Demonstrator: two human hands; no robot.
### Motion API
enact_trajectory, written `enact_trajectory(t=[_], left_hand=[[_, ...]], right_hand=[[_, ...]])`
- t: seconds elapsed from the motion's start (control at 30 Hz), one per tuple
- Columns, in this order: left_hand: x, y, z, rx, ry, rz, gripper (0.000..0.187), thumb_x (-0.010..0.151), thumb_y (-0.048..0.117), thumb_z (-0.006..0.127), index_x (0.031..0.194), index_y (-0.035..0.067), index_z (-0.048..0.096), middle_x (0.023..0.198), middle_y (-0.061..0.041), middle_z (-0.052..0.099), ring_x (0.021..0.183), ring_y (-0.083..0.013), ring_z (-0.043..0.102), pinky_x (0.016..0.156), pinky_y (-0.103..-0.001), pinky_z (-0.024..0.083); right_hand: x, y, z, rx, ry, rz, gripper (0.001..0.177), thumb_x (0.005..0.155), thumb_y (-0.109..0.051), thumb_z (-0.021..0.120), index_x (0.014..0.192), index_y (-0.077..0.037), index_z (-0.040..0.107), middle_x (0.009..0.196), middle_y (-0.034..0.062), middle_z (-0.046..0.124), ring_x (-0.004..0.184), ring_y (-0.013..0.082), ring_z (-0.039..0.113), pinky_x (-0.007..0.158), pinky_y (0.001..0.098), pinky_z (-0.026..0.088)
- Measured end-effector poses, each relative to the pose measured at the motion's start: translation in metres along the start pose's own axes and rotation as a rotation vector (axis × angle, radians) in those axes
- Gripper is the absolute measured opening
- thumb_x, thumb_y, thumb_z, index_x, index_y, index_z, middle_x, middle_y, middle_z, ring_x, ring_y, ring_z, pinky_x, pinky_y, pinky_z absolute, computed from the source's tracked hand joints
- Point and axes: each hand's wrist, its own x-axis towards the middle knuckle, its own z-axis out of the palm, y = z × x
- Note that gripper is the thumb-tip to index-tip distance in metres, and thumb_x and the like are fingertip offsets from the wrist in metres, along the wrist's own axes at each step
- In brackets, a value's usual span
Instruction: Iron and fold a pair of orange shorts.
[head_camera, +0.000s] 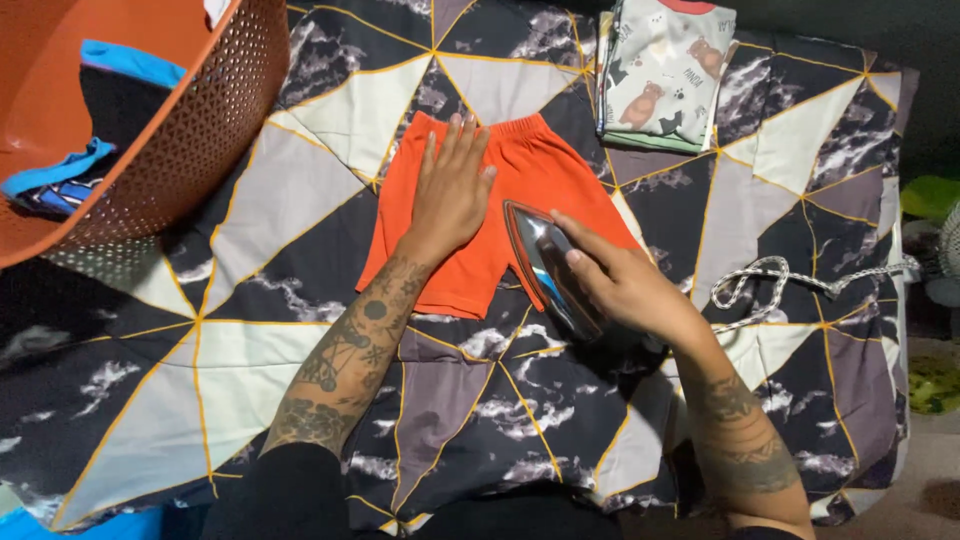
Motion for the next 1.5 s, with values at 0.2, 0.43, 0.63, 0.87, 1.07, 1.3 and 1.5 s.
enact_trajectory(t=[0.2, 0.43, 0.63, 0.87, 1.07, 1.3, 1.5], left_hand=[[-0.001, -0.001, 0.006, 0.086, 0.013, 0.002, 0.058, 0.107, 0.027, 0.047, 0.156, -0.002, 0.038, 0.166, -0.02, 0.03, 0.157, -0.0336, 0.018, 0.127, -0.054, 0.007], [0.0, -0.003, 0.012, 0.16, 0.013, 0.046, 0.064, 0.102, 0.027, 0.053, 0.156, -0.003, 0.036, 0.166, -0.022, 0.028, 0.157, -0.0345, 0.018, 0.126, -0.056, 0.009], [0.004, 0.0, 0.006, 0.162, -0.026, 0.015, 0.064, 0.102, 0.028, 0.055, 0.156, 0.0, 0.038, 0.165, -0.021, 0.03, 0.156, -0.0343, 0.021, 0.125, -0.058, 0.012], [0.059, 0.018, -0.003, 0.217, -0.025, 0.066, 0.05, 0.092, 0.025, 0.065, 0.135, 0.001, 0.057, 0.126, -0.017, 0.062, 0.123, -0.0343, 0.054, 0.11, -0.06, 0.029], [0.091, 0.004, 0.021, 0.014, -0.028, 0.167, 0.031, 0.09, 0.03, 0.074, 0.109, 0.007, 0.07, 0.104, -0.015, 0.069, 0.104, -0.0359, 0.061, 0.09, -0.051, 0.045], [0.077, 0.014, 0.013, -0.46, 0.141, 0.12, 0.014, 0.091, 0.013, 0.072, 0.1, 0.004, 0.066, 0.095, -0.012, 0.072, 0.091, -0.0306, 0.07, 0.082, -0.042, 0.055], [0.076, 0.016, 0.014, -0.465, 0.213, 0.128, 0.012, 0.094, 0.009, 0.07, 0.103, 0.002, 0.068, 0.093, -0.014, 0.071, 0.087, -0.0312, 0.069, 0.078, -0.041, 0.054]], right_hand=[[0.032, -0.032, 0.004, -0.132, 0.066, 0.267, 0.053, 0.104, -0.028, 0.05, 0.157, -0.024, 0.045, 0.123, 0.022, 0.069, 0.104, 0.0407, 0.069, 0.091, 0.0443, 0.053], [0.06, -0.006, 0.007, -0.057, 0.238, 0.026, 0.047, 0.105, -0.025, 0.05, 0.149, -0.008, 0.048, 0.141, 0.0235, 0.059, 0.129, 0.0408, 0.058, 0.106, 0.043, 0.045], [0.02, -0.003, -0.007, -0.069, 0.196, 0.242, 0.053, 0.102, -0.032, 0.051, 0.153, -0.022, 0.045, 0.128, 0.0254, 0.065, 0.111, 0.0468, 0.063, 0.094, 0.0486, 0.051], [-0.019, -0.001, -0.023, -0.035, 0.19, 0.291, 0.054, 0.101, -0.033, 0.05, 0.154, -0.028, 0.043, 0.108, 0.0246, 0.07, 0.086, 0.0454, 0.071, 0.078, 0.0486, 0.056], [0.004, -0.011, -0.023, -0.081, 0.134, 0.284, 0.055, 0.1, -0.035, 0.053, 0.154, -0.03, 0.045, 0.102, 0.025, 0.072, 0.089, 0.0444, 0.071, 0.08, 0.0481, 0.055], [0.048, 0.037, -0.004, -0.04, 0.275, 0.086, 0.052, 0.104, -0.031, 0.054, 0.154, -0.024, 0.044, 0.125, 0.0247, 0.068, 0.106, 0.048, 0.065, 0.086, 0.049, 0.053], [0.032, 0.012, -0.013, -0.031, 0.151, 0.244, 0.056, 0.102, -0.031, 0.052, 0.156, -0.029, 0.039, 0.123, 0.0257, 0.067, 0.1, 0.048, 0.067, 0.085, 0.0492, 0.054]])
